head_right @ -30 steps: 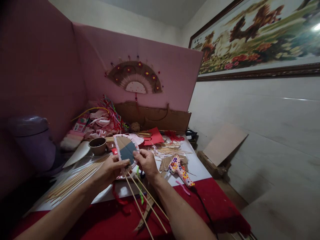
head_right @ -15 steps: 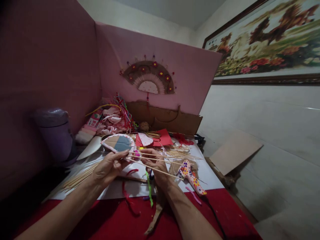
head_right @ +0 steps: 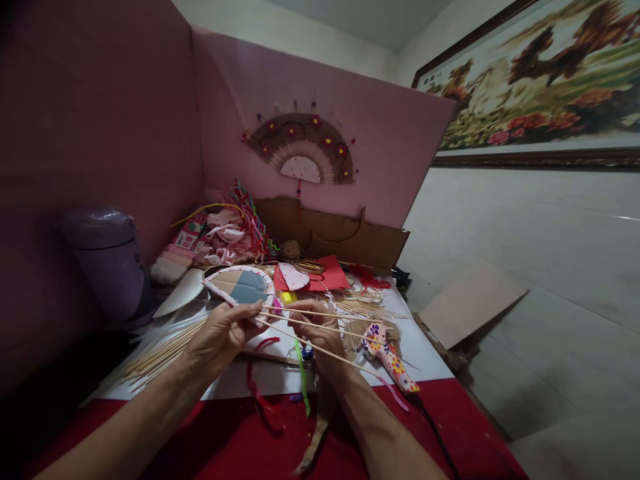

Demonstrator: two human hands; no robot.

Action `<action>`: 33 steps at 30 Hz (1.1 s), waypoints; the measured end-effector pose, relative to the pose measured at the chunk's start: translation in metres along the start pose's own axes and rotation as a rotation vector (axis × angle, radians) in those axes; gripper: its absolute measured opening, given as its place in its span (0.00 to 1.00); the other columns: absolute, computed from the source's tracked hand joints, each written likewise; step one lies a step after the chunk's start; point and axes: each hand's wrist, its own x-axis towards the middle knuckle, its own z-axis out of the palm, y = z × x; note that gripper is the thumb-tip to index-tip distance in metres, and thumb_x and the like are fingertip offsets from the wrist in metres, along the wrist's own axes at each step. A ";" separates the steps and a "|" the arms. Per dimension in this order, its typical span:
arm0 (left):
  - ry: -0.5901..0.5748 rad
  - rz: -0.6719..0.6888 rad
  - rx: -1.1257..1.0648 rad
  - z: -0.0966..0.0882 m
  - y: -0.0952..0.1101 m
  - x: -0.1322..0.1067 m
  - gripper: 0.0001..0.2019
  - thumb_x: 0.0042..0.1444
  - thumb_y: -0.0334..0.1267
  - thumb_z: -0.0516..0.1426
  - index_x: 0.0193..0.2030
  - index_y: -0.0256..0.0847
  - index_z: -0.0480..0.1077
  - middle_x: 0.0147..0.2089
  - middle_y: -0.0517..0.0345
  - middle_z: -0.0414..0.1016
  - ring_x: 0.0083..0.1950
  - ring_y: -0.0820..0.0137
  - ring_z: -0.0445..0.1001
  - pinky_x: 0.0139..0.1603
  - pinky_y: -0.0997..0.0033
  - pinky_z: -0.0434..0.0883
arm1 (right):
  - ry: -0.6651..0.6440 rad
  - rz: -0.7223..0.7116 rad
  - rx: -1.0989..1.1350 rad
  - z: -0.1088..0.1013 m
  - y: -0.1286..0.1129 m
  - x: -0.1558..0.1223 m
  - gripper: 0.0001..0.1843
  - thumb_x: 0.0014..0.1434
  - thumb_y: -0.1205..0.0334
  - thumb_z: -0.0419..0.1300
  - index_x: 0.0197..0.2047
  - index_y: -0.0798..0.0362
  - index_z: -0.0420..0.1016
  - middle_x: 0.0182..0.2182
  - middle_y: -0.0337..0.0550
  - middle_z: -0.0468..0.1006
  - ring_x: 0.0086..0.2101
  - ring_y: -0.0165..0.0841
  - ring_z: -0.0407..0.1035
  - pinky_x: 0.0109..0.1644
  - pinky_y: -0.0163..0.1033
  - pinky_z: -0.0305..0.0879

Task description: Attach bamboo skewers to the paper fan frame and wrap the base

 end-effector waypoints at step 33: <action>0.183 0.092 -0.004 0.000 0.004 0.012 0.09 0.45 0.17 0.56 0.20 0.30 0.69 0.22 0.56 0.73 0.24 0.73 0.72 0.27 0.74 0.76 | 0.060 -0.084 -0.356 -0.002 0.029 0.016 0.20 0.55 0.50 0.55 0.19 0.54 0.67 0.17 0.35 0.64 0.19 0.24 0.55 0.23 0.31 0.50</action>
